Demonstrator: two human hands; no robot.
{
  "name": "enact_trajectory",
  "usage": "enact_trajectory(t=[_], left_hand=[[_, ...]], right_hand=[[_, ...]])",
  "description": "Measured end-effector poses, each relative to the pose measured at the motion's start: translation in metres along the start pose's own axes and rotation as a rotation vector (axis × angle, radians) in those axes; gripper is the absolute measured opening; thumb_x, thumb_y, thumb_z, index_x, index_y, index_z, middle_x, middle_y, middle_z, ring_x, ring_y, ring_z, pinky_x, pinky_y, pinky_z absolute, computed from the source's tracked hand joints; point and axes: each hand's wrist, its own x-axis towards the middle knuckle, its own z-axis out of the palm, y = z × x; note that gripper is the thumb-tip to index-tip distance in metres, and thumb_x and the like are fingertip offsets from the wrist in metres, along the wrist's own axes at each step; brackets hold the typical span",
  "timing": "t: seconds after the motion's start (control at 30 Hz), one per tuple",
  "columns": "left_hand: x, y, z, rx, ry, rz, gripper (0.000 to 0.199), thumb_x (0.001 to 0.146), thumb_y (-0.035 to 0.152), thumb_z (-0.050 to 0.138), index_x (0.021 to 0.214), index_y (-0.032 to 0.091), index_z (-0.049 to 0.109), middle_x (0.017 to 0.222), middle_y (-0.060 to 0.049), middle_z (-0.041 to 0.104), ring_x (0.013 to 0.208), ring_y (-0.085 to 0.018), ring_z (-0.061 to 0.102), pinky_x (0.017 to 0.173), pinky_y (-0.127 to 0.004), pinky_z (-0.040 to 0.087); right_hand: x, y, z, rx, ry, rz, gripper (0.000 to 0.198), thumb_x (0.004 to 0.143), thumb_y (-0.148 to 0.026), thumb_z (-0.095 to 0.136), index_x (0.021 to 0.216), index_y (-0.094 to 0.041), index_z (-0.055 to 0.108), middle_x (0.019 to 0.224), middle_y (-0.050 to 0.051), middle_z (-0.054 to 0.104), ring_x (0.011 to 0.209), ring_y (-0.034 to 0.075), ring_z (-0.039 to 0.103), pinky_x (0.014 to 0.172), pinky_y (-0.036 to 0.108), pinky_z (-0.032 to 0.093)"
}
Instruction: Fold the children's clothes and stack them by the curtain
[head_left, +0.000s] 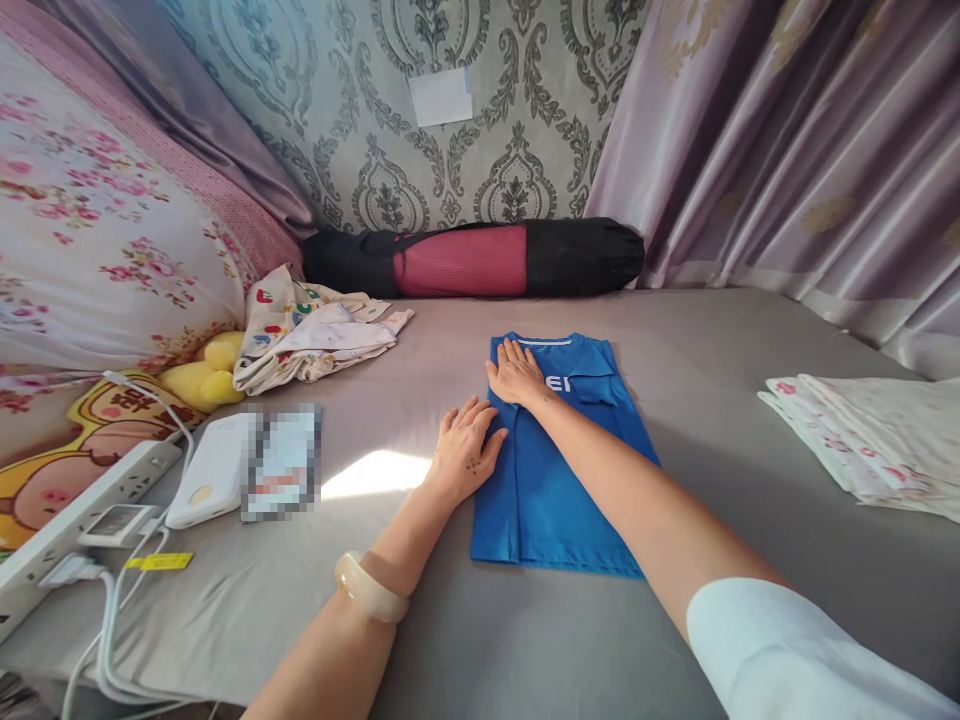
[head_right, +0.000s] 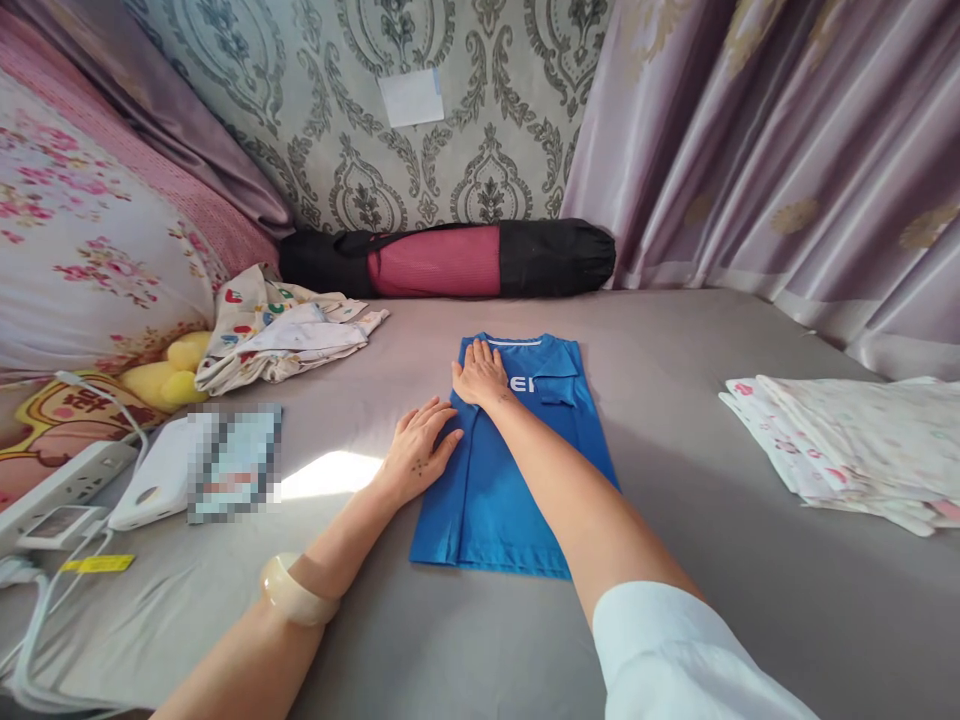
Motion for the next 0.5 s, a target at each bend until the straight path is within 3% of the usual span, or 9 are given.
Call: enact_trajectory(t=[0.33,0.5], left_hand=[[-0.002,-0.003,0.002,0.011,0.044,0.027,0.031,0.098,0.035,0.045,0.124,0.024,0.059,0.138,-0.010,0.059,0.141,-0.028,0.042,0.113,-0.050,0.035],[-0.002,0.000,0.004,0.022,0.020,0.044,0.032,0.098,0.034,0.046,0.125,0.022,0.058,0.140,-0.010,0.058,0.141,-0.028,0.041,0.114,-0.051,0.034]], right_hand=[[-0.015,0.001,-0.016,0.048,-0.038,-0.016,0.065,0.102,-0.038,0.017,0.155,0.000,0.022,0.164,0.017,0.015,0.151,0.026,0.011,0.122,0.046,0.006],[-0.026,0.001,-0.006,0.011,-0.002,-0.036,0.065,0.101,-0.037,0.020,0.154,0.000,0.024,0.163,0.016,0.017,0.151,0.026,0.012,0.122,0.042,0.007]])
